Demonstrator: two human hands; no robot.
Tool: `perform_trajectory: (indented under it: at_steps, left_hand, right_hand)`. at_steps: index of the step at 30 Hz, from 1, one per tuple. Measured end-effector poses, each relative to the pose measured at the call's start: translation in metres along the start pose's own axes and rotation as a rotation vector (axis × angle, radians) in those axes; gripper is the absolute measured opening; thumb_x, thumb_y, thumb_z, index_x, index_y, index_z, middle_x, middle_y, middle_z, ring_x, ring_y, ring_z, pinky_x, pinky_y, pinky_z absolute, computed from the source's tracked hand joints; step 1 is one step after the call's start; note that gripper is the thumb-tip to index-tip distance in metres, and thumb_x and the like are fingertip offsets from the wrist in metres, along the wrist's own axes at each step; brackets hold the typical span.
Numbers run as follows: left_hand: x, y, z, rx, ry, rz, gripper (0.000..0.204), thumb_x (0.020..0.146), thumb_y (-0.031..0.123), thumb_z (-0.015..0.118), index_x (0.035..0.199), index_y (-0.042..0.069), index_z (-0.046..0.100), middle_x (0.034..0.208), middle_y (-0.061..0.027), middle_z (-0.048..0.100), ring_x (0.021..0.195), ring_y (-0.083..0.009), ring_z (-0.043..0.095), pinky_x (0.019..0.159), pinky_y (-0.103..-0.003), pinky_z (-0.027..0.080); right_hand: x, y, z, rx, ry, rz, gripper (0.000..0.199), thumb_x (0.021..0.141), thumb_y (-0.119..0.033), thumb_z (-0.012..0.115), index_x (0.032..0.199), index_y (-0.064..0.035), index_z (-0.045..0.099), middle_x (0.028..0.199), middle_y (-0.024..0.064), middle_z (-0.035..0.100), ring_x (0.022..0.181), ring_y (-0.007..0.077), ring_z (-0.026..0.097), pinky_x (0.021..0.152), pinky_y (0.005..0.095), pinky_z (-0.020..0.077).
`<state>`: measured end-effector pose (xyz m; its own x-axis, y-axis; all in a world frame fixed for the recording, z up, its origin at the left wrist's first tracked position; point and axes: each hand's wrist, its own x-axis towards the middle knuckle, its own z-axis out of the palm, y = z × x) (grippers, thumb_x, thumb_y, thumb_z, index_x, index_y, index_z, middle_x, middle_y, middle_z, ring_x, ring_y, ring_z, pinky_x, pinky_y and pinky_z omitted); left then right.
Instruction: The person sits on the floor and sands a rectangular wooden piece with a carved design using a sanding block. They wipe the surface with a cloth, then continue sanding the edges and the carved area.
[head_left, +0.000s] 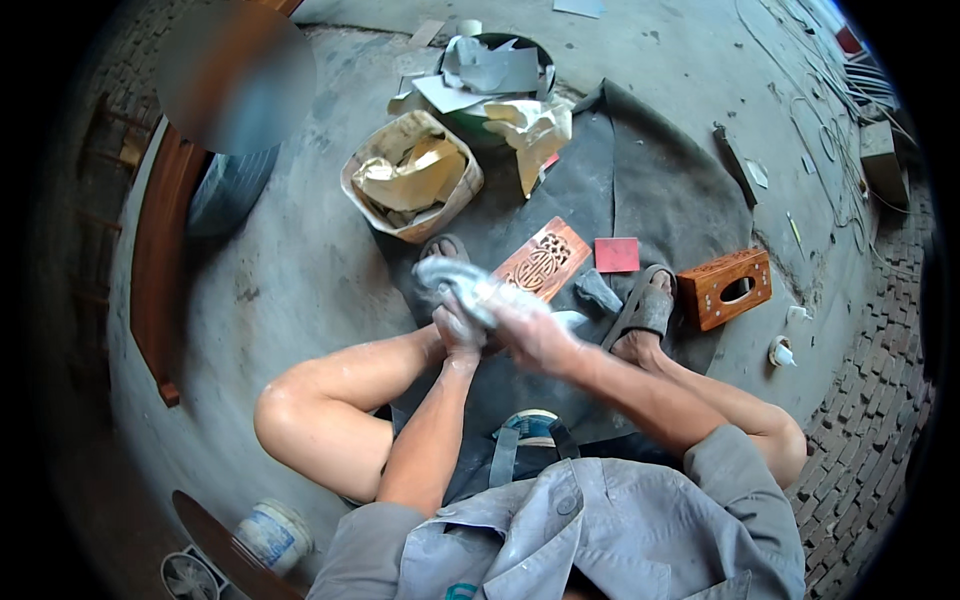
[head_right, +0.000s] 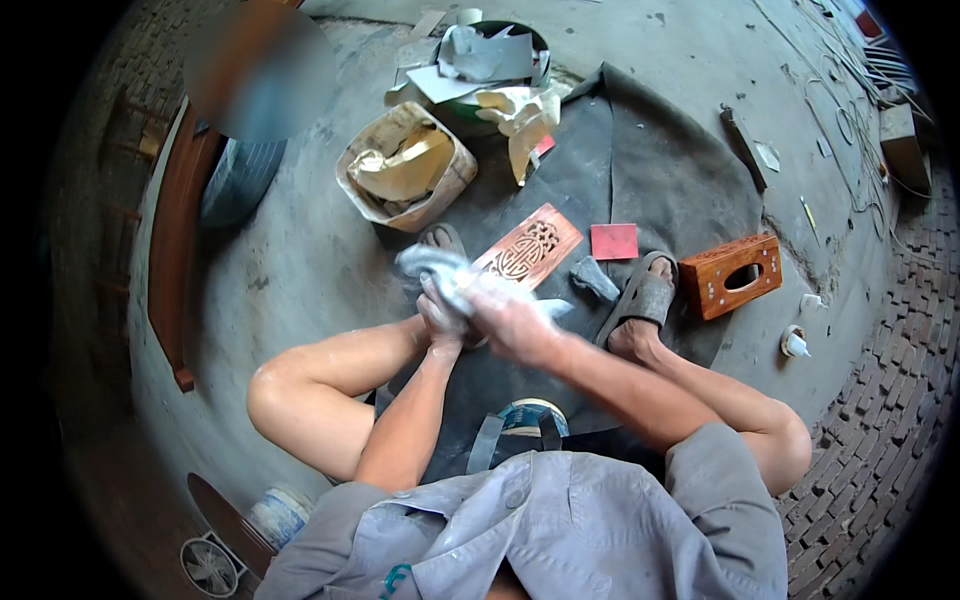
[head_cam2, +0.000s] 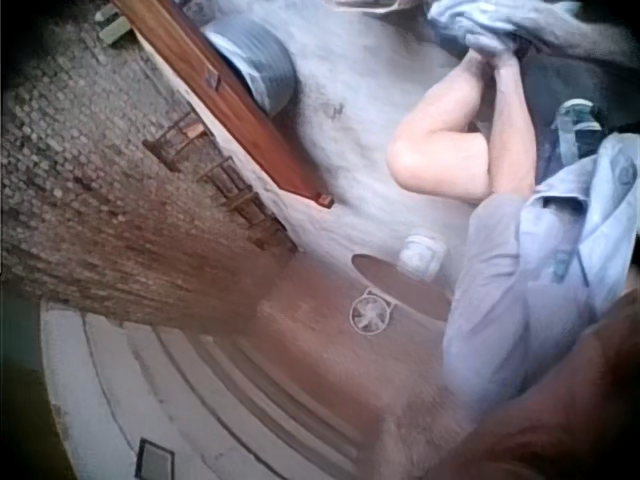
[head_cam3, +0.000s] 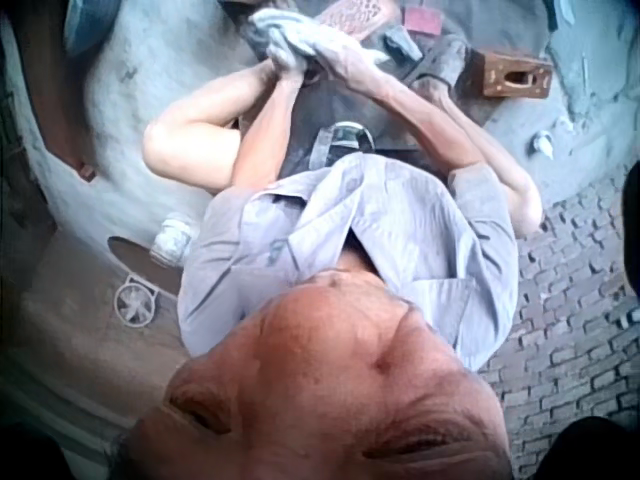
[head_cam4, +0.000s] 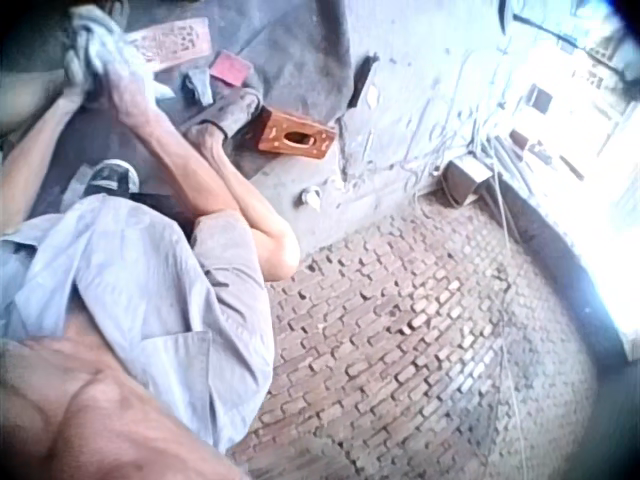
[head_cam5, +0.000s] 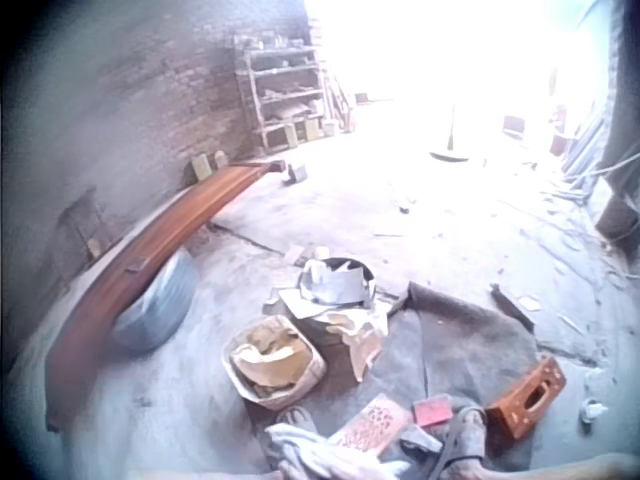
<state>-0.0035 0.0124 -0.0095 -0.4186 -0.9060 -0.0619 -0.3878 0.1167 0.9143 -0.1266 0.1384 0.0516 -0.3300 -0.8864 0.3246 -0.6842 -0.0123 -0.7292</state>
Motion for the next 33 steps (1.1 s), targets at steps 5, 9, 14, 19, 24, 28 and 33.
perform_trajectory:
  at_steps: [5, 9, 14, 19, 24, 28, 33]
  left_hand:
    - [-0.002, 0.009, 0.008, 0.066, 0.097, 0.103, 0.068, 0.111, 0.042, 0.031, 0.065, -0.003, 0.051, 0.064, -0.0297, 0.052, 0.063, -0.0507, 0.053, 0.062, -0.056, 0.037]
    - [0.004, 0.007, 0.001, 0.119, -0.012, 0.135, 0.073, 0.111, 0.048, 0.033, 0.066, -0.005, 0.055, 0.068, -0.0312, 0.057, 0.065, -0.0521, 0.057, 0.063, -0.058, 0.038]
    - [0.000, 0.031, -0.010, 0.103, -0.516, 0.175, 0.063, 0.102, 0.048, 0.063, 0.069, -0.005, 0.065, 0.060, -0.0254, 0.055, 0.050, -0.0280, 0.045, 0.056, -0.047, 0.041]
    - [-0.019, 0.002, 0.018, 0.070, -0.777, -0.031, 0.051, 0.099, 0.042, 0.068, 0.077, -0.004, 0.069, 0.067, -0.0171, 0.063, 0.064, -0.0181, 0.053, 0.064, -0.042, 0.047]
    - [-0.014, -0.027, 0.032, 0.259, -1.041, 0.003, 0.050, 0.100, 0.047, 0.065, 0.089, -0.001, 0.073, 0.077, -0.0114, 0.070, 0.075, -0.0172, 0.060, 0.073, -0.040, 0.049]
    - [-0.024, 0.016, 0.051, 0.113, -0.900, 0.051, 0.048, 0.103, 0.043, 0.060, 0.109, -0.003, 0.071, 0.100, -0.0271, 0.072, 0.092, -0.0411, 0.071, 0.084, -0.046, 0.052]
    - [-0.027, 0.028, 0.076, 0.273, -0.551, 0.089, 0.043, 0.103, 0.033, 0.053, 0.097, -0.004, 0.073, 0.094, -0.0345, 0.067, 0.096, -0.0508, 0.069, 0.076, -0.052, 0.054]
  right_hand:
    - [0.005, 0.127, -0.032, -0.129, -0.055, 0.666, 0.035, 0.099, -0.015, 0.051, 0.129, 0.0000, 0.060, 0.110, 0.0345, 0.067, 0.108, 0.0522, 0.063, 0.095, 0.0546, 0.0508]
    - [0.014, 0.163, -0.034, -0.069, 0.049, 0.838, 0.037, 0.097, -0.022, 0.050, 0.119, 0.0040, 0.065, 0.102, 0.0331, 0.069, 0.105, 0.0497, 0.066, 0.092, 0.0523, 0.0509]
    - [-0.006, 0.156, -0.051, 0.011, 0.141, 0.863, 0.034, 0.090, -0.019, 0.051, 0.110, 0.0046, 0.067, 0.100, 0.0306, 0.070, 0.099, 0.0431, 0.069, 0.088, 0.0479, 0.0515]
    - [-0.021, 0.150, -0.095, -0.185, 0.183, 0.799, 0.026, 0.091, -0.018, 0.054, 0.103, 0.0015, 0.066, 0.096, 0.0321, 0.068, 0.096, 0.0511, 0.066, 0.084, 0.0532, 0.0518]
    - [-0.029, 0.080, -0.098, -0.311, 0.067, 0.762, 0.021, 0.096, -0.020, 0.056, 0.103, -0.0006, 0.062, 0.090, 0.0313, 0.068, 0.090, 0.0512, 0.067, 0.079, 0.0588, 0.0517]
    - [-0.051, 0.037, -0.092, -0.357, 0.150, 0.801, 0.021, 0.098, -0.021, 0.057, 0.105, -0.0023, 0.062, 0.086, 0.0301, 0.069, 0.082, 0.0483, 0.069, 0.074, 0.0586, 0.0527]
    - [-0.047, -0.026, -0.065, -0.312, 0.113, 0.553, 0.030, 0.093, -0.013, 0.058, 0.119, 0.0019, 0.063, 0.116, 0.0320, 0.067, 0.111, 0.0470, 0.064, 0.100, 0.0516, 0.0502]
